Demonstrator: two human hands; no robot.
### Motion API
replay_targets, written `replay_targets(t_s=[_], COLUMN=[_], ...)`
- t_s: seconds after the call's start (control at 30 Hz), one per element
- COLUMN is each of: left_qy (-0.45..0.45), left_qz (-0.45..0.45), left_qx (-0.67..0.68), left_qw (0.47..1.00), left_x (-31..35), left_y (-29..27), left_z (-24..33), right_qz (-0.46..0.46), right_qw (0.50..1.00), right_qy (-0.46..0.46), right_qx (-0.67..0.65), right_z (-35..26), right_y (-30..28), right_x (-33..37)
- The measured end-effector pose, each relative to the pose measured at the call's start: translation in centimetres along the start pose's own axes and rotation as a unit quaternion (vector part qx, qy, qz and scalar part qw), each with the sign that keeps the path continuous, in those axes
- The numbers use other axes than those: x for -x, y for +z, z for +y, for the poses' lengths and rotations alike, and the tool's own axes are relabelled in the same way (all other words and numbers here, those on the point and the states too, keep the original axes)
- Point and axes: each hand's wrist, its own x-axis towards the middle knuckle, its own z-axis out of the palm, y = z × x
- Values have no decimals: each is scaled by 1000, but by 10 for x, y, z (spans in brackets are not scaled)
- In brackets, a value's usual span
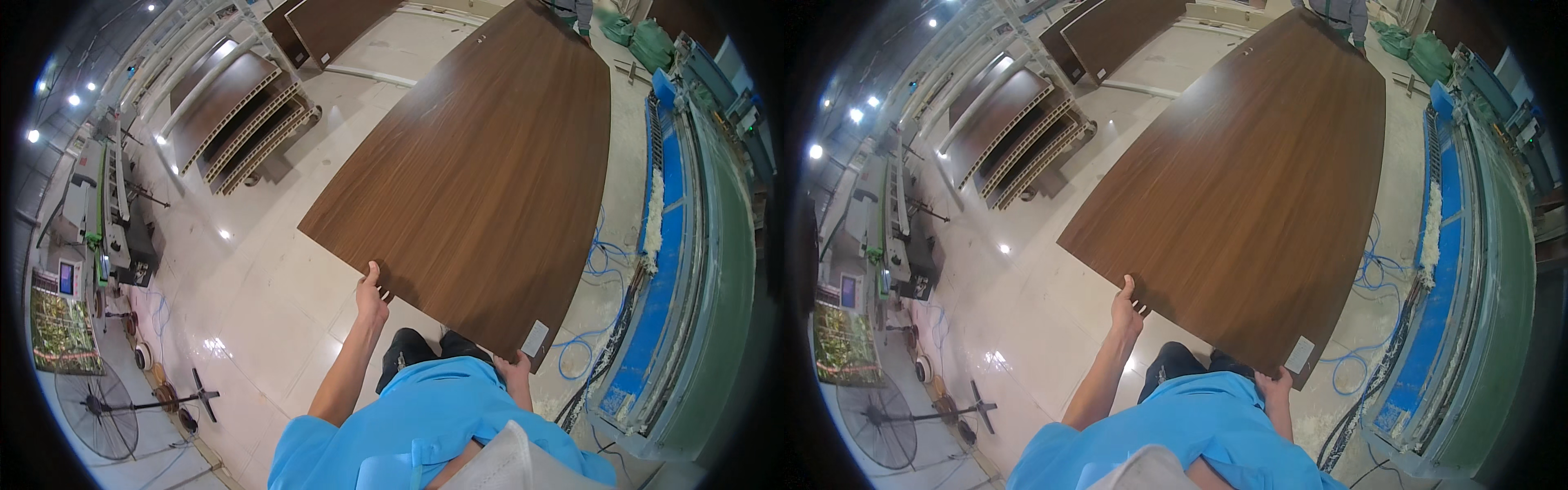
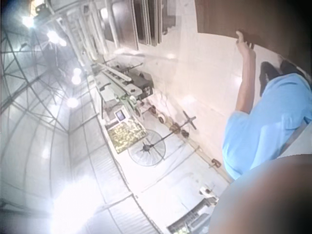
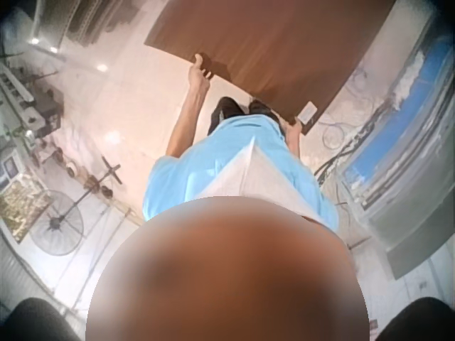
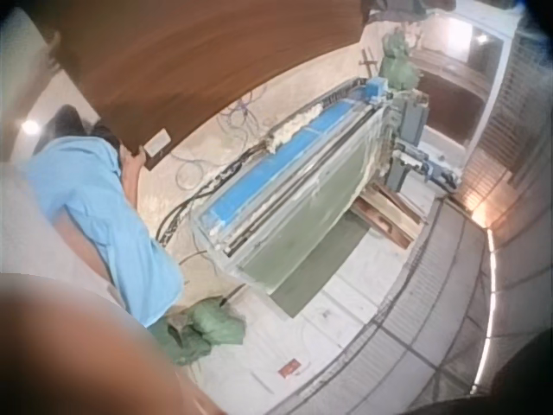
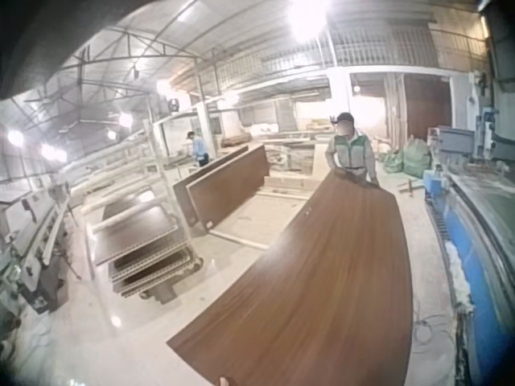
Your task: The person measures a wood panel on a machine using a tape measure, then uses a computer mouse at a control station. The person cleans the wood panel surface with a blue air hose and moves the panel to a rack.
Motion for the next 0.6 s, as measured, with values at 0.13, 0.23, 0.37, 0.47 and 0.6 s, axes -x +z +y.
replay_targets(t_s=[0.13,0.23,0.37,0.47,0.6], left_qy=[10,-29,-52,-65,-51], left_qz=[-40,-68,-111,-95,-98], left_qx=[-14,-3,0,-12,-4], left_qw=[999,997,992,993,994], left_x=[-74,-141,-234,-301,-373], left_y=[44,68,100,118,144], left_z=[72,115,164,221,271], right_qz=[147,223,203,210,281], right_qw=[843,833,840,838,812], right_qy=[195,201,136,143,168], right_qx=[-479,-464,-484,-484,-483], right_z=[-6,-20,-51,-62,-64], right_y=[77,134,219,295,381], right_x=[-98,-146,-190,-223,-273])
